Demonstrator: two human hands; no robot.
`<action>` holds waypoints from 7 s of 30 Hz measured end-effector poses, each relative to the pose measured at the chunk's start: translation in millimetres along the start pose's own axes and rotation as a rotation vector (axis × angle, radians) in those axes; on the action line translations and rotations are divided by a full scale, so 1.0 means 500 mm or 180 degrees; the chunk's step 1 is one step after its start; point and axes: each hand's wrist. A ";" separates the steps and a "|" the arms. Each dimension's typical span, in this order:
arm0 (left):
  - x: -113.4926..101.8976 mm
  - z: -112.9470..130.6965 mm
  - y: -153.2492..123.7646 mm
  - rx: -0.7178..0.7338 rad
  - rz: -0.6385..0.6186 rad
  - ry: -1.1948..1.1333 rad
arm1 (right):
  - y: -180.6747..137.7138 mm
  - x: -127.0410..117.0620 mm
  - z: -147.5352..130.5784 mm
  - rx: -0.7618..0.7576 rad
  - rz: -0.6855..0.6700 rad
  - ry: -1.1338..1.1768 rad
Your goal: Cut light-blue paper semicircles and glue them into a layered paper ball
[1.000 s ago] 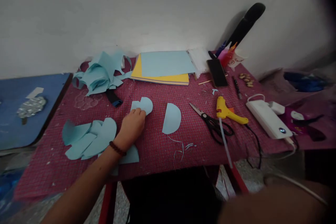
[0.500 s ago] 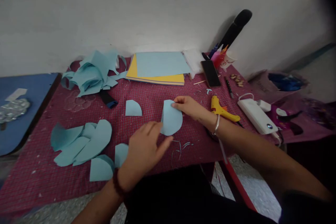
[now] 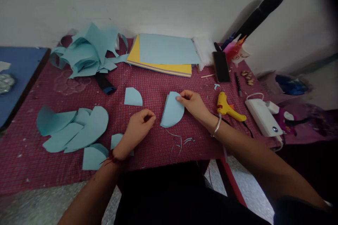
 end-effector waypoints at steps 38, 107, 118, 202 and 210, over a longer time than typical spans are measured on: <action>0.033 0.028 -0.007 0.0338 -0.0385 0.1811 | 0.000 0.003 0.003 -0.0260 0.0390 -0.1169; 0.075 0.099 -0.005 0.1446 -0.1089 0.3112 | -0.050 -0.090 -0.054 -0.1312 -0.0051 -0.1146; 0.056 0.121 0.037 0.1056 -0.0686 0.3034 | -0.270 -0.067 0.020 0.0495 -0.0712 0.1271; 0.135 0.054 -0.283 0.2022 0.0724 0.0320 | -0.388 0.021 -0.068 -0.1142 0.0088 -0.1447; 0.121 0.069 -0.289 0.1506 0.0658 -0.0855 | -0.387 0.049 -0.050 -0.1577 0.0019 -0.1989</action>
Point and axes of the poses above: each hand's wrist, its own y-axis towards the middle knuckle, its own x-axis out of the palm, z = x × y, and after that the axes turned 6 degrees about x, right-handed
